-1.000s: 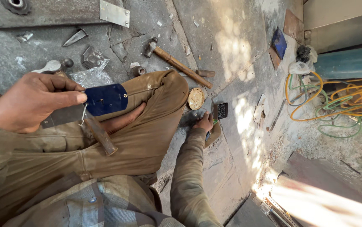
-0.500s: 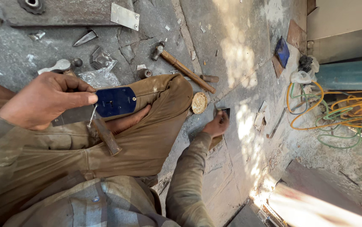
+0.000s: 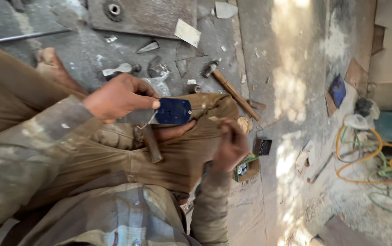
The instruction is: The person sits on the floor and uses a hammer and chisel to shape small metal plates. They then insert screws into a blue electrical socket and attach a metal plate to it. The person continues to hammer and shape additional metal pieces and assembles them with the socket.
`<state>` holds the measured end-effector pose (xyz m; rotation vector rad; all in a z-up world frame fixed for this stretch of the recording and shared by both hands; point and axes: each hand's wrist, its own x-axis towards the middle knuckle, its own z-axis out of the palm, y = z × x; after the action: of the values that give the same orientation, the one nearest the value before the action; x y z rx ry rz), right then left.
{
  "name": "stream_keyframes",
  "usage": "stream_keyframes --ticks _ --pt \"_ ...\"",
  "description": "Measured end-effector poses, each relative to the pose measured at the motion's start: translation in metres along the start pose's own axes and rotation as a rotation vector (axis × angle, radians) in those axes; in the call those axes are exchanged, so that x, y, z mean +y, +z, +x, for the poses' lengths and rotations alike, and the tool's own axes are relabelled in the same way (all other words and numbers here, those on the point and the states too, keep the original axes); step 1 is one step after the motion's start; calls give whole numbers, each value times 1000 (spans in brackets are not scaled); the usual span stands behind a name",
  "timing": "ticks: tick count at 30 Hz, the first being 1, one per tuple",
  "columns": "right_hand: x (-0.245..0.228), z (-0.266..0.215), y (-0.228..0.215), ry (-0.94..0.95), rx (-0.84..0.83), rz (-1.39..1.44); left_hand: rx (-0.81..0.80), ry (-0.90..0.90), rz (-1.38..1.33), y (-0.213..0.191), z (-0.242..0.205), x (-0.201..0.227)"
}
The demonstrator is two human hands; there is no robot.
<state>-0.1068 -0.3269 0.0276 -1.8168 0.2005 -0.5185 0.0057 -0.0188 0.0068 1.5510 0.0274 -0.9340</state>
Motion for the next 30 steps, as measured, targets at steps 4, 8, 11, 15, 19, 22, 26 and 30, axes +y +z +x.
stream_keyframes --ticks 4,8,11,15,19,22,26,30 --pt "-59 -20 71 -126 -359 -111 -2 122 -115 2 0 -6" --pt "-75 -18 108 -195 -416 -174 15 209 -82 2 -1 -12" --pt "-76 -18 115 -226 -422 -222 50 246 -84 2 -2 -14" --pt "-74 -23 116 -162 -411 -278 47 202 -133 3 -3 -16" --pt "-72 -23 117 -246 -426 -286 48 234 -150 4 -2 -17" --pt "-74 -21 118 -305 -460 -297 44 245 -165 5 -2 -18" --pt "-78 -20 119 -233 -402 -332 71 260 -98 6 -1 -19" --pt "-82 -19 119 -338 -464 -354 58 239 -122 7 -2 -18"
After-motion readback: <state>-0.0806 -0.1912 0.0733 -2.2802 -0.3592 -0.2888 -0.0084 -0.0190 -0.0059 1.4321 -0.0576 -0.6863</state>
